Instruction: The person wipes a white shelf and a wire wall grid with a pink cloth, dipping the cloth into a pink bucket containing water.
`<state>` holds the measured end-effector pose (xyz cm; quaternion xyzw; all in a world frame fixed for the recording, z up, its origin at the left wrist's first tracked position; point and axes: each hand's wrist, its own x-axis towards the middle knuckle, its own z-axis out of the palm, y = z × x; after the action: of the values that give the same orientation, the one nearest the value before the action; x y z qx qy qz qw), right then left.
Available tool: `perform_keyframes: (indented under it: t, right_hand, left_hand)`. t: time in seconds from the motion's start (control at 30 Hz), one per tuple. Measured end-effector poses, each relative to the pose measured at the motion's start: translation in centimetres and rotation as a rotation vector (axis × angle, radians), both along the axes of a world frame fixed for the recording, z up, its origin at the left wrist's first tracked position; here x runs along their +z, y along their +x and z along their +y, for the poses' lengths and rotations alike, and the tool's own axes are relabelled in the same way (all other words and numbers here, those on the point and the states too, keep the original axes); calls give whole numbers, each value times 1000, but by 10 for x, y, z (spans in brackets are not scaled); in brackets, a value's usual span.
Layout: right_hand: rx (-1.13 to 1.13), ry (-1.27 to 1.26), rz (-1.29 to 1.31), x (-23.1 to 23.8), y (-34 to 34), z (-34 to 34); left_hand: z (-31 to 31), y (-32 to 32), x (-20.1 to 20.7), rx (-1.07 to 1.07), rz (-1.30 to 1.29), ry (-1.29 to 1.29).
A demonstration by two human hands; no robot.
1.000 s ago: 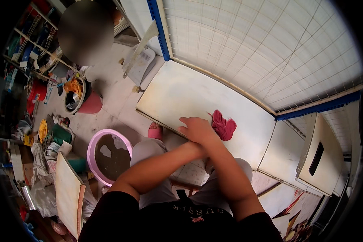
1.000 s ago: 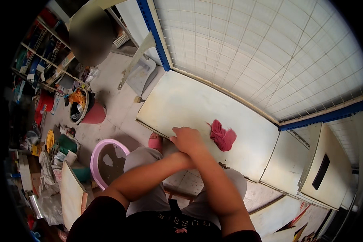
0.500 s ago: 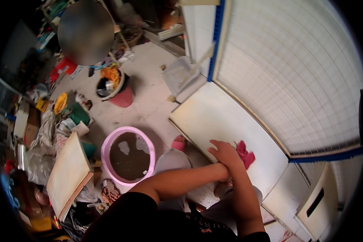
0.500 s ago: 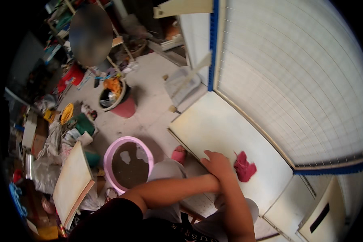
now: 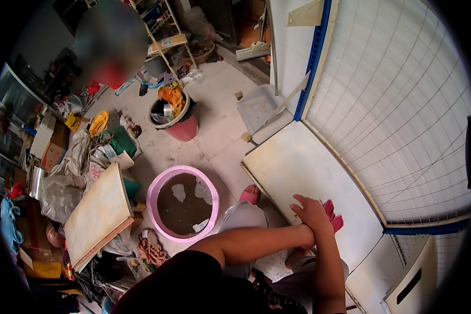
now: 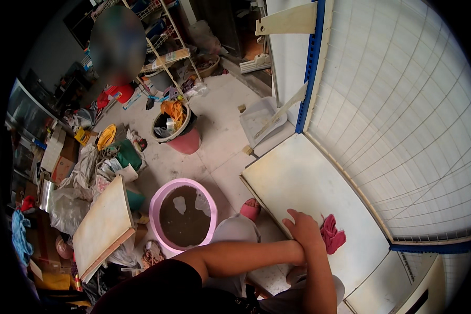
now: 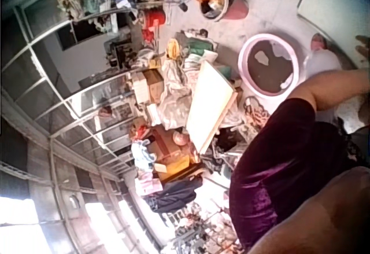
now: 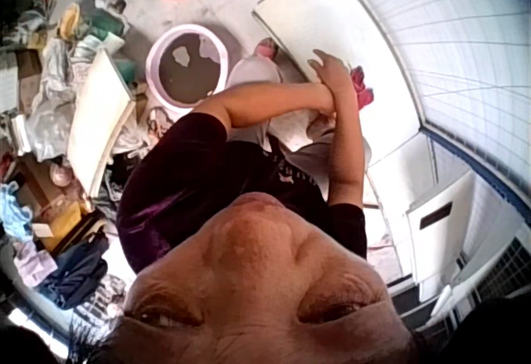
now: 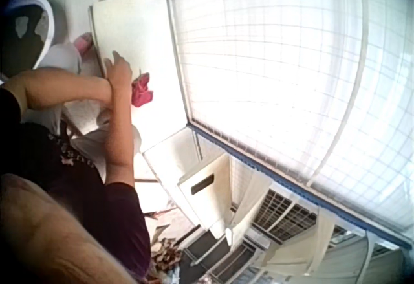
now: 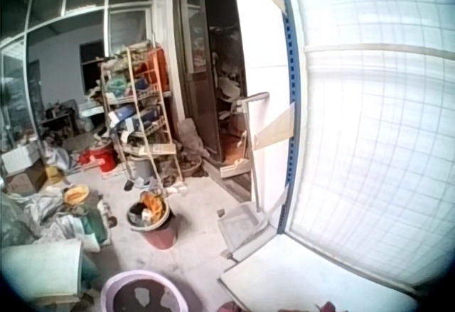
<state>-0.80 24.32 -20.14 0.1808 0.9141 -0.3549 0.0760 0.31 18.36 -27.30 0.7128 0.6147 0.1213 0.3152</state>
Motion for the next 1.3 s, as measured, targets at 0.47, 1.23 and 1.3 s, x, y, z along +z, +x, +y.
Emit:
perform_keyframes:
  t: [0.47,1.23,1.3]
  right_hand:
    - [41,21,19,-1,2,-1]
    - [32,39,40,4,-10,-9]
    - [15,75,55,5,-12,-12]
  left_hand:
    - [1,1,-3,5,-7,-16]
    - [-7,-12,-2,11,-42,14]
    - [-10,-16,-2,-15,-29,-2]
